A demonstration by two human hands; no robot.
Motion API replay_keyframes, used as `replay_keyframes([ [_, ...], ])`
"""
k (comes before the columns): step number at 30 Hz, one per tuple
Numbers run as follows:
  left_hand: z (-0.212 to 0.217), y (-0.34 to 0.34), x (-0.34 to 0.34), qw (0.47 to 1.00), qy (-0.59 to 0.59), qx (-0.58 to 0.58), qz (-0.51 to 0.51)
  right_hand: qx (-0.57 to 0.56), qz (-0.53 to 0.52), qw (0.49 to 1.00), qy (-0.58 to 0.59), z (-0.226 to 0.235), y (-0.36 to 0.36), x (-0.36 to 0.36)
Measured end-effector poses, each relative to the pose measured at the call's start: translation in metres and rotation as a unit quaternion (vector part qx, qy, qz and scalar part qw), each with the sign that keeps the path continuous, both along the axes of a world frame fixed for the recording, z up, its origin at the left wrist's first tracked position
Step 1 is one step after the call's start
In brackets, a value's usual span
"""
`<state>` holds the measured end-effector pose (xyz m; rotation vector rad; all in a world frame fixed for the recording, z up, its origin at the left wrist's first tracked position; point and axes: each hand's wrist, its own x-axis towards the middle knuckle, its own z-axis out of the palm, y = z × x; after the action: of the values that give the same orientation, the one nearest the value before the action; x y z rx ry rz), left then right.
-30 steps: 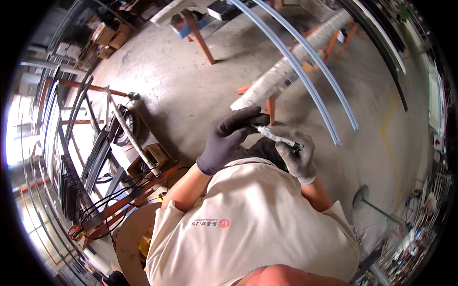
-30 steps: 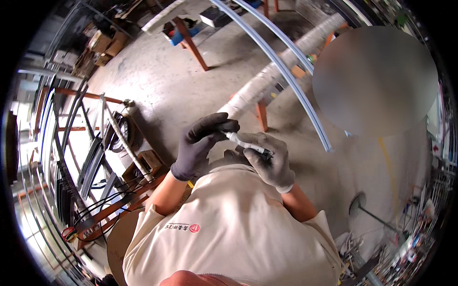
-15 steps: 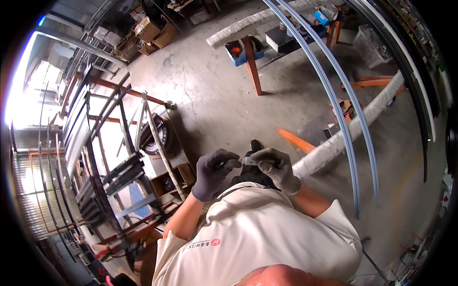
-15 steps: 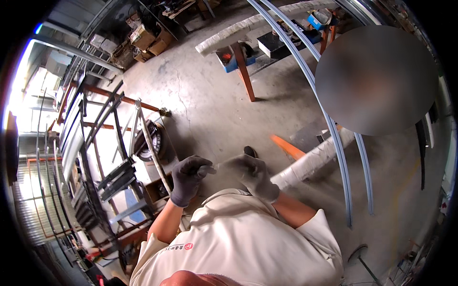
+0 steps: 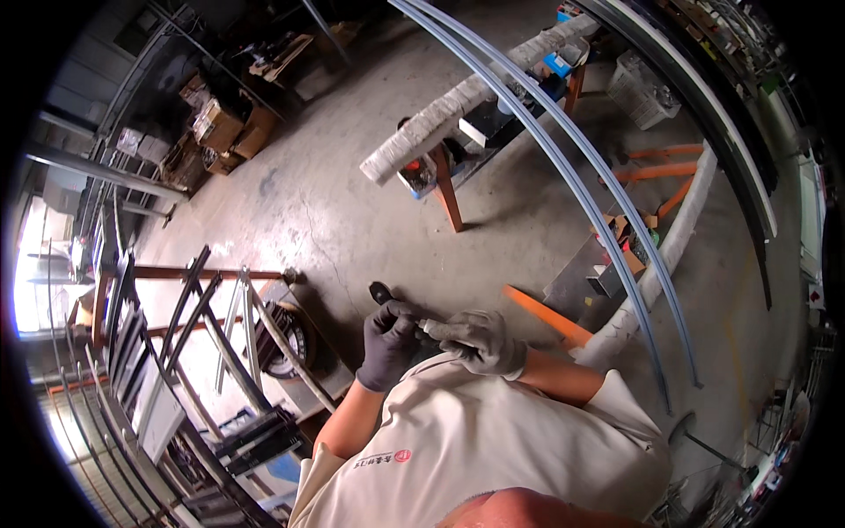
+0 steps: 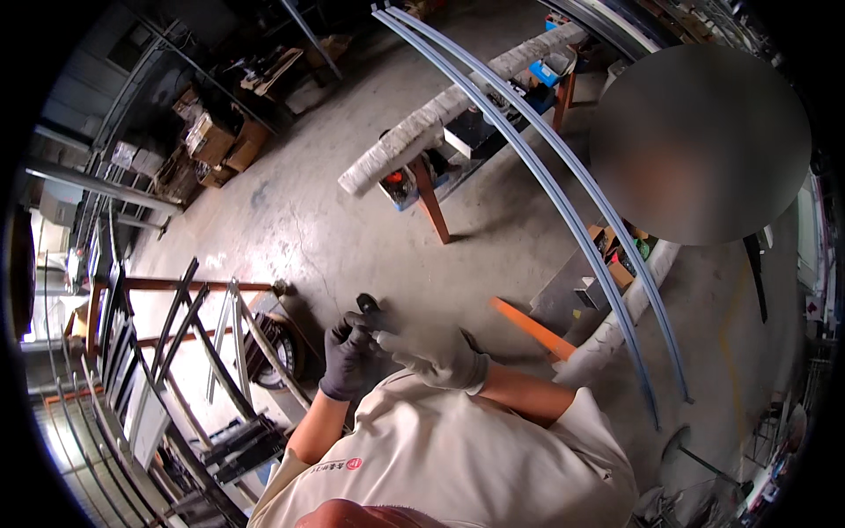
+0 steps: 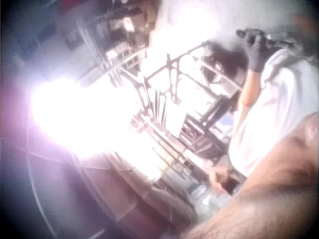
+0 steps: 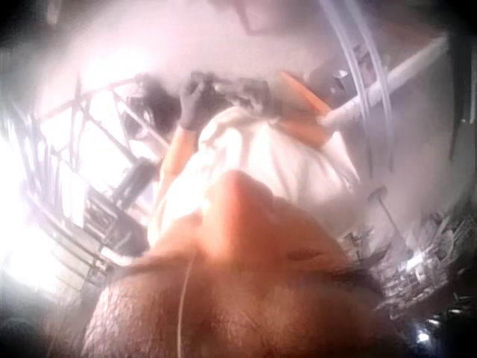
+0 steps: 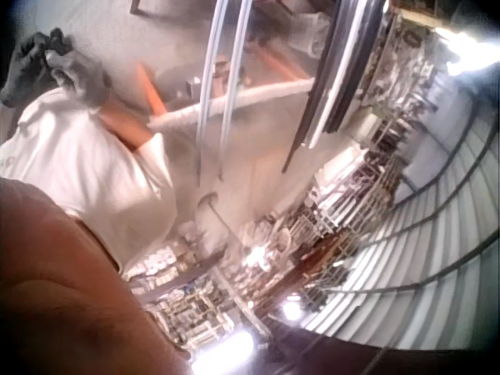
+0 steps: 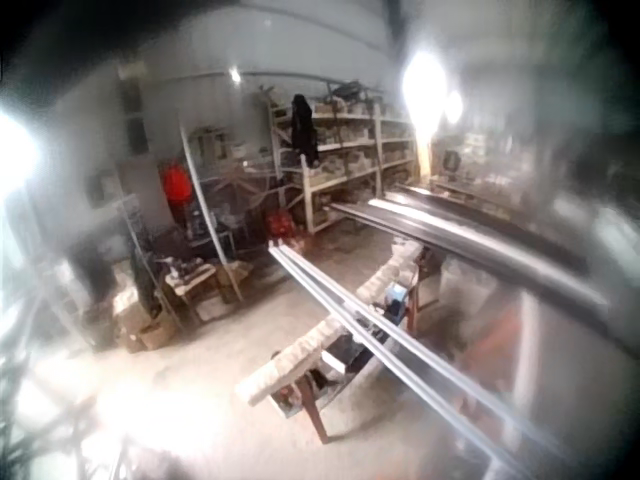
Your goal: The person uses a power drill to fasten screws into metal profiles resting on a workbench. They then apply a sealant from a tube into the grooves of the assembled metal frame.
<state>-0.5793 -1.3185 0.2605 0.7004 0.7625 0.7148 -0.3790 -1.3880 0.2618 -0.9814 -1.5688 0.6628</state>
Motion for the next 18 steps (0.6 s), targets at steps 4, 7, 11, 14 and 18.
replay_keyframes([
  [4, -0.026, 0.101, -0.024, 0.998, -0.052, -0.016, -0.041, -0.072, -0.037, 0.997, -0.015, 0.001, 0.085, -0.033],
  [7, -0.031, 0.195, -0.048, 0.996, 0.013, 0.012, -0.085, -0.09, -0.111, 0.99, -0.014, 0.001, 0.164, -0.069],
  [11, -0.052, 0.317, -0.083, 0.992, 0.014, 0.054, -0.111, -0.174, -0.238, 0.955, 0.009, -0.01, 0.271, -0.092],
  [14, -0.076, 0.408, -0.117, 0.997, 0.036, 0.049, -0.05, -0.271, -0.276, 0.917, 0.096, -0.012, 0.353, -0.074],
  [18, -0.139, 0.522, -0.162, 0.984, 0.152, 0.092, -0.012, -0.24, -0.348, 0.891, -0.165, -0.125, 0.453, 0.004],
])
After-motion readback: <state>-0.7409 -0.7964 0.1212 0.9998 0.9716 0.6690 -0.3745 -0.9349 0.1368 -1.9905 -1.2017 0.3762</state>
